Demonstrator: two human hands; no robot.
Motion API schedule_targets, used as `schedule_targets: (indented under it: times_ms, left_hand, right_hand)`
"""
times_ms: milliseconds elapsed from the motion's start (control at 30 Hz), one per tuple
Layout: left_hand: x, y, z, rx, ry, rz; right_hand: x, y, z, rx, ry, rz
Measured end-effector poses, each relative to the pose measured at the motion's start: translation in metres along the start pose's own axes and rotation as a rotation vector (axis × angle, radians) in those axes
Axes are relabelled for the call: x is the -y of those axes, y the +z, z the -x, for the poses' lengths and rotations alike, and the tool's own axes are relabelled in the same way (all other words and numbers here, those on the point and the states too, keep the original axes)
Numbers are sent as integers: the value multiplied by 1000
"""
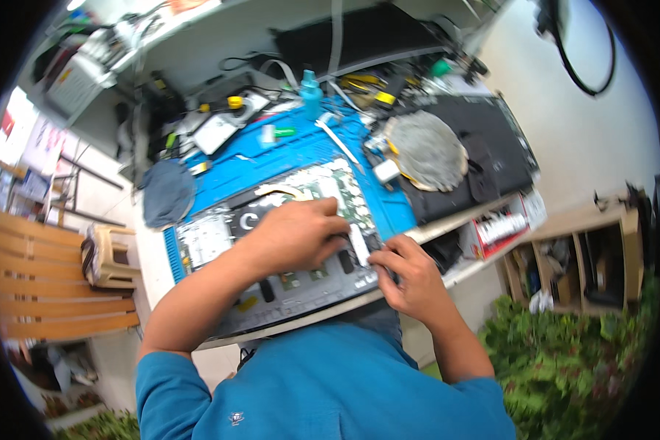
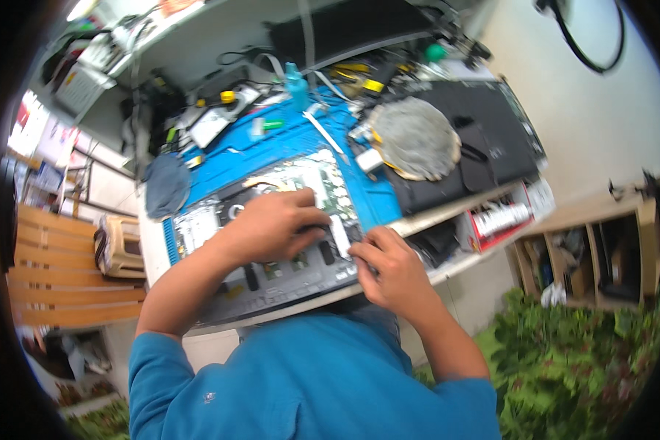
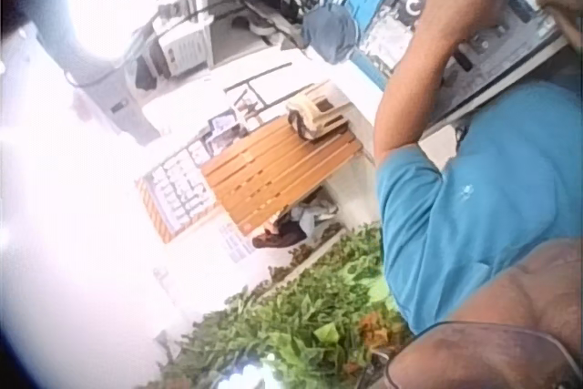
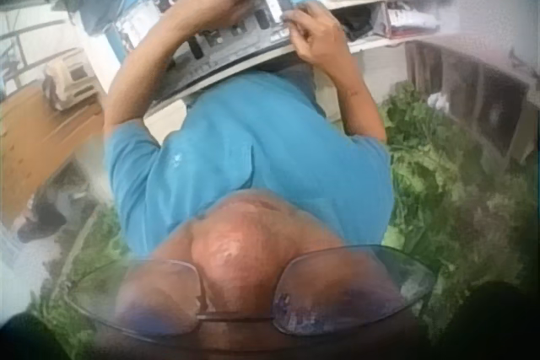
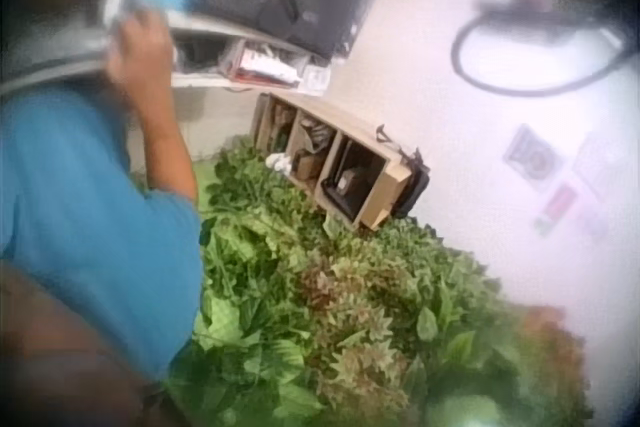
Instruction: The person works on the internal components of a disassembled electronic device, likely a laptop, placed on a blue workbench. They connect a white ribbon cable to the motherboard, secure a metal bracket with screws, and handle a hard drive and other small parts. The task involves precise hand movements to assemble and secure internal hardware.
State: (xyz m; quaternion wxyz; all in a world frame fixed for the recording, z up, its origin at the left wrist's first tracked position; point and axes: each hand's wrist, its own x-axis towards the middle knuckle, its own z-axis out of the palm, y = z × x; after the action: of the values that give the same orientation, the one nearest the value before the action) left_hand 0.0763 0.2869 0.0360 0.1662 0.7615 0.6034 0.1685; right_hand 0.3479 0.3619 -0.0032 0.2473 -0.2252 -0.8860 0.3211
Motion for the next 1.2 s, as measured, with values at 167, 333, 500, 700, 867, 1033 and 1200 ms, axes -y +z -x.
schedule_targets:
  times_ms: [167,333,500,700,867,1033,1200]
  left_hand:
    - [-9,-7,21,-78,104,9]
    - [-9,-33,74,-177,46,41]
    - [38,-87,129,-448,-326,160]
    - [69,-137,201,-891,-390,110]
    - [69,-129,231,-912,-509,138]
    - [94,-106,244,-653,-768,40]
    - [137,-71,231,-566,-726,-177]
  right_hand:
    - [3,0,-4,-16,90,-81]
    - [4,4,-9,-20,133,-73]
    - [10,5,-12,-10,244,-94]
    - [-1,9,-5,-23,220,-162]
    - [-8,7,-1,-18,179,-144]
    - [-4,2,-9,16,120,-73]
    - [-14,7,-13,-16,4,-81]
